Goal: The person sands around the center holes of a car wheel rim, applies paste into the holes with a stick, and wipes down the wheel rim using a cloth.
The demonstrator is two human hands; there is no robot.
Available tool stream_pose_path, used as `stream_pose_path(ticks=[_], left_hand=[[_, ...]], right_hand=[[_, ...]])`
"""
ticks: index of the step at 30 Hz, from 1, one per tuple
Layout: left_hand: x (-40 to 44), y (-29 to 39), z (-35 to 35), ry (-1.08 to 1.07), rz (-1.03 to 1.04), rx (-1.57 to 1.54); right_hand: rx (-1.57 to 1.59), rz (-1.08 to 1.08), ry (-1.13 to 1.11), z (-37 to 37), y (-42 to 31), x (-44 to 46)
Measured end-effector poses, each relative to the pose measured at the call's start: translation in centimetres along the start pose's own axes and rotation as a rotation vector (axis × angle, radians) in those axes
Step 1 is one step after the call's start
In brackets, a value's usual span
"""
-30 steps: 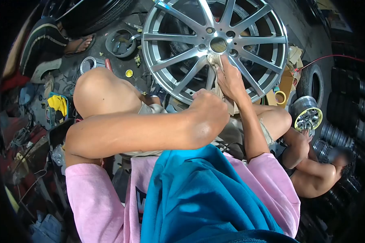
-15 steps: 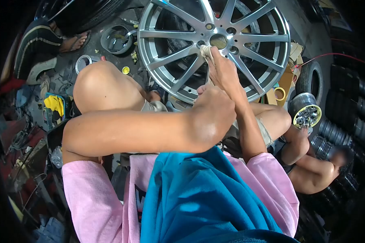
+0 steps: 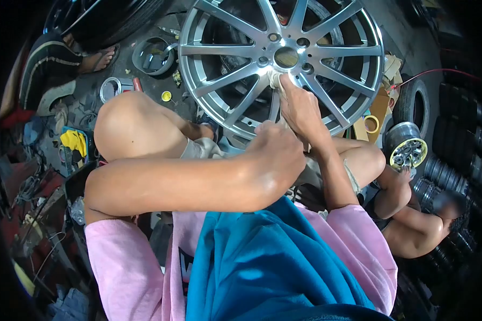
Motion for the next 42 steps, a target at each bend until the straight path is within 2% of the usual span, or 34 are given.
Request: stream_pose_path(ticks=[2,5,7,13,16,20,22,25,27,29,34,36,40,42], left_hand=[[0.2,0.3,0.8,-0.057,-0.007,0.014],[0.6,0.0,0.4,0.021,-0.032,0.039],[0.6,0.1,0.9,-0.195,0.000,-0.056],[0.5,-0.7,1.1,-0.086,-0.121,0.015],[0.3,-0.8,0.8,-0.173,-0.055,-0.085],[0.2,-1.0,1.2,-0.167,-0.116,-0.057],[0.4,-1.0,1.0,-0.091,-0.129,-0.010],[0.2,-1.0,0.8,-0.172,-0.106,-0.093],[-0.1,-1.3,0.5,-0.141,-0.111,-0.071],[-0.2,-1.1,0.9,-0.115,-0.103,-0.064],[-0.1,-1.0,0.8,-0.062,-0.133,-0.054],[-0.1,-0.9,1.0,-0.085,-0.118,-0.051],[0.1,-1.2,1.3,-0.124,-0.115,-0.032],[0.1,-1.8,1.9,-0.083,-0.142,-0.053]], right_hand=[[-0.021,-0.028,0.013,0.5,-0.2,-0.3],[-0.045,-0.041,0.050,1.1,-0.4,0.4],[-0.054,-0.039,0.053,1.1,-0.7,0.5],[-0.056,-0.011,0.018,1.7,-0.2,0.1],[-0.066,-0.018,0.066,1.6,-0.7,0.4],[-0.097,-0.022,0.049,1.4,0.0,-0.3],[-0.106,-0.076,0.071,1.1,-0.8,0.7],[-0.103,-0.079,0.090,1.0,-0.7,0.6],[-0.119,-0.096,0.073,1.0,-0.6,0.3],[-0.063,0.003,0.012,1.1,0.1,-0.5],[-0.016,-0.056,0.055,0.9,-0.7,0.5],[-0.069,0.029,-0.041,1.3,0.6,-0.1],[-0.009,0.009,-0.004,-0.6,1.0,-1.6],[0.084,0.077,0.012,-1.7,0.9,-2.3]])
Point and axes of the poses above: each hand's wrist, its own x-axis towards the middle knuckle, its own z-axis out of the palm, y = z × x, the point moved 8 cm from there along x, towards the middle knuckle
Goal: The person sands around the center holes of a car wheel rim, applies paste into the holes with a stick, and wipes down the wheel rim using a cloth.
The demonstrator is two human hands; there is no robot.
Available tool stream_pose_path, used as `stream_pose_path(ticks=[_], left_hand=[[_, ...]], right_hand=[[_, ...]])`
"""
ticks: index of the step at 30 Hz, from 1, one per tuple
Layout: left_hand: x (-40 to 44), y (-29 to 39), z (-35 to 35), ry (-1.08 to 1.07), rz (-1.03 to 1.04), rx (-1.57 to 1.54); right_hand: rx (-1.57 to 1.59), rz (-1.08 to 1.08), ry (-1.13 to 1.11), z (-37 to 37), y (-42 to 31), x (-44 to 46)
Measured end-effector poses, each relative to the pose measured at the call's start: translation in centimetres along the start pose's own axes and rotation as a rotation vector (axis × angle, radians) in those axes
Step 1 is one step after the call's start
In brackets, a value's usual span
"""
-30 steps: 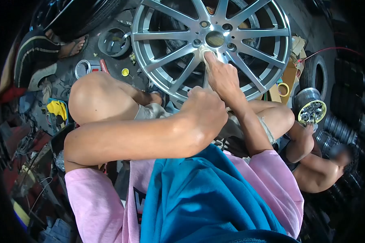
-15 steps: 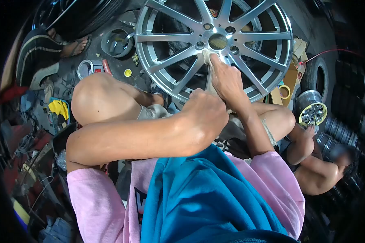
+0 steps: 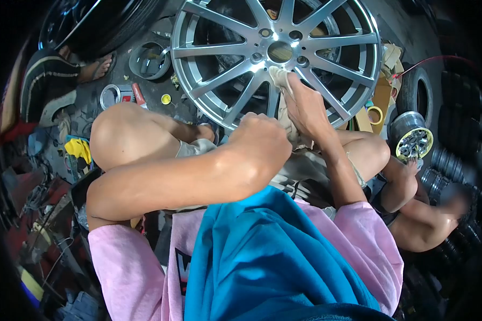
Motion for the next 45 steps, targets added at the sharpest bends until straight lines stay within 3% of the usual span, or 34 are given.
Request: stream_pose_path(ticks=[4,7,10,12,15,16,18,20,25,28,30,32,34,36,38,40,42,44,45], left_hand=[[-0.5,-2.2,0.0,0.061,-0.045,-0.043],[-0.8,-3.8,-1.6,0.145,-0.050,-0.136],[0.2,-4.7,-2.6,0.178,-0.076,-0.207],[0.9,-4.4,-3.8,0.363,0.037,-0.479],[2.4,-4.6,-3.4,0.218,0.117,-0.661],[2.7,-4.4,-3.2,0.139,0.134,-0.758],[2.5,-4.5,-4.0,0.236,0.162,-0.754],[2.8,-6.5,-2.8,0.058,-0.072,-1.050],[3.2,-9.2,-0.9,0.237,-0.151,-1.378],[2.7,-9.6,-0.4,0.176,-0.188,-1.391],[2.4,-8.8,-1.3,0.158,-0.114,-1.229],[2.1,-7.5,-1.8,0.218,-0.004,-0.960],[2.2,-5.9,-1.1,0.214,-0.003,-0.814],[2.3,-3.7,-0.1,0.304,0.095,-0.613],[2.4,-1.9,1.3,0.381,0.198,-0.488],[1.5,-1.0,1.8,0.389,0.213,-0.402],[0.8,-0.8,2.1,0.395,0.222,-0.315],[0.2,-1.5,4.0,0.189,0.165,-0.148],[-0.4,-1.9,3.7,0.193,0.151,-0.156]], right_hand=[[0.207,-0.050,0.150,-2.9,-0.7,-3.1],[0.735,-0.026,-0.081,-2.0,-1.1,-5.8],[1.032,0.129,-0.246,-1.5,-1.5,-7.8],[1.167,0.168,-0.299,-1.4,-0.7,-8.5],[1.553,0.288,-0.350,-1.7,0.5,-9.1],[1.555,0.284,-0.344,-2.1,0.5,-8.8],[1.483,0.346,-0.239,-2.7,1.2,-8.3],[1.468,0.325,-0.191,-2.4,1.9,-7.8],[1.426,0.326,-0.154,-1.5,2.7,-7.9],[1.383,0.339,-0.157,-1.3,3.6,-8.7],[1.520,0.318,-0.019,-2.2,4.4,-9.2],[1.529,0.289,-0.127,-3.4,3.3,-9.2],[1.852,0.154,0.053,-5.0,1.9,-8.5],[1.949,0.181,0.091,-4.6,1.3,-7.9],[1.744,0.168,0.133,-4.3,1.3,-7.0],[1.444,0.290,0.051,-2.5,2.3,-6.3],[0.993,0.137,0.140,-2.1,1.6,-4.9],[0.915,0.151,0.095,-0.7,1.5,-4.3],[0.882,0.127,0.085,-0.3,1.1,-4.0]])
Point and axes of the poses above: each hand's wrist, its own x-axis towards the middle knuckle, its own z-axis out of the palm, y = z × x, the point moved 8 cm from there along x, towards the middle knuckle
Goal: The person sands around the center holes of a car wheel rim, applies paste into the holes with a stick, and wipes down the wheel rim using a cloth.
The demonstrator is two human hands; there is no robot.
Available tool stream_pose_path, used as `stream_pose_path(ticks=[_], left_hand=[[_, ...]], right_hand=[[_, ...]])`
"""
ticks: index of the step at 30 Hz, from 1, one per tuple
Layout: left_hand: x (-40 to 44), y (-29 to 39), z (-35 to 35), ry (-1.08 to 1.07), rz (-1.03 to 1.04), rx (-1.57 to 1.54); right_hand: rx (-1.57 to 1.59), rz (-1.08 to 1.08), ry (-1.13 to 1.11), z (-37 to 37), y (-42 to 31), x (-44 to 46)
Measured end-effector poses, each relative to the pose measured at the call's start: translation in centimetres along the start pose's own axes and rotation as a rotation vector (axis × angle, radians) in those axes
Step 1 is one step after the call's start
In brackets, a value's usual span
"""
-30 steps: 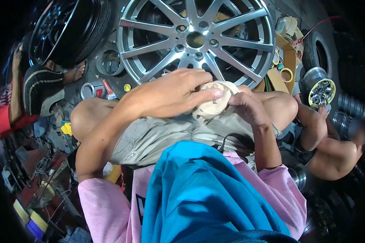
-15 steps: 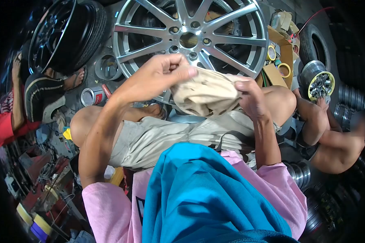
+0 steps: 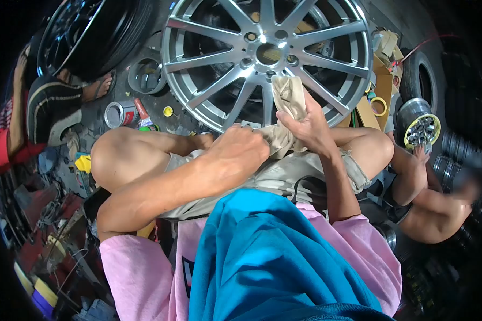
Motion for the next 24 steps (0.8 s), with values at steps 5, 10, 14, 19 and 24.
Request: stream_pose_path(ticks=[5,10,14,19,24], left_hand=[[-0.1,-0.4,-0.5,-0.322,-0.142,-0.045],[-2.3,-4.9,-6.9,0.349,-0.152,0.103],[-1.8,-6.3,-8.1,0.184,-0.350,0.102],[-2.0,-5.7,-8.3,0.265,-0.227,0.086],[-3.1,-6.7,-12.4,0.266,-0.310,0.029]], right_hand=[[0.232,0.136,0.048,-0.3,2.1,0.9],[0.430,-0.040,0.272,-8.0,-5.3,1.8],[0.763,-0.207,0.033,-12.4,-9.1,0.3],[0.764,-0.242,-0.077,-8.1,-10.5,-1.4],[0.184,0.135,-0.226,-1.4,-7.9,-5.6]])
Point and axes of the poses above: each hand's wrist, its own x-axis towards the middle knuckle, its own z-axis out of the palm, y = z × x, the point moved 8 cm from there along x, towards the middle knuckle
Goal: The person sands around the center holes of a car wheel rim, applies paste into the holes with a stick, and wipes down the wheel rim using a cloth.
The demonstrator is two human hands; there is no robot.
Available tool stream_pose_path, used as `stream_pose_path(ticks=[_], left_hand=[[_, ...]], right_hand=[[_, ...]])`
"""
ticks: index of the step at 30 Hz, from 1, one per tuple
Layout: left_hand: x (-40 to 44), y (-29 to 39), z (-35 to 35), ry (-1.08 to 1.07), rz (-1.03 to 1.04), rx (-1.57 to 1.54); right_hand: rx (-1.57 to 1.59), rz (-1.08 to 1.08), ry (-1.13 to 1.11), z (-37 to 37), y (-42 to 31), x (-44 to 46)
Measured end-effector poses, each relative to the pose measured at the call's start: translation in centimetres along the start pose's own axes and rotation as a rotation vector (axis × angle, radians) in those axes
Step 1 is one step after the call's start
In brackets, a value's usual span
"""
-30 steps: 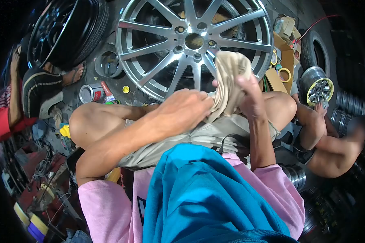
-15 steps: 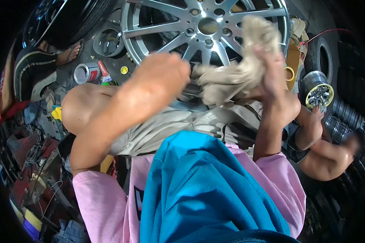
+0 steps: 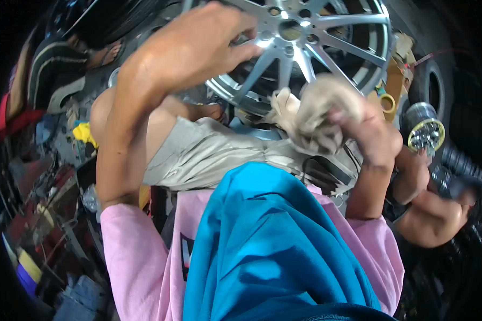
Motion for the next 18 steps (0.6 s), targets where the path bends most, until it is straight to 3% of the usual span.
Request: stream_pose_path(ticks=[1,3,6,8,11,14,18], left_hand=[[-0.7,1.2,-2.5,0.193,0.116,-0.040],[-2.2,0.6,-6.2,0.186,-0.052,-0.178],[-8.1,-0.7,-10.1,0.465,-0.171,-0.107],[-12.6,-3.4,-11.6,0.533,-0.357,-0.066],[-19.8,-7.1,-12.1,0.602,-0.583,-0.039],[-27.3,-13.0,-7.9,0.481,-0.758,-0.037],[-33.1,-15.7,-0.6,0.328,-0.921,-0.229]], right_hand=[[-0.180,0.036,-0.135,2.5,0.6,-0.1],[-0.394,-0.019,-0.286,4.9,3.5,-0.4],[-0.637,-0.098,-0.389,7.1,7.5,-0.3],[-1.073,0.045,-0.207,6.2,9.9,0.0],[-1.112,0.138,-0.206,5.8,11.6,-0.1],[-1.164,0.166,-0.235,5.3,12.5,-0.4],[-1.210,0.244,-0.304,5.1,13.1,-0.3]])
Point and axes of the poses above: each hand's wrist, its own x-axis towards the middle knuckle, its own z-axis out of the palm, y = z × x, the point moved 8 cm from there along x, towards the middle knuckle
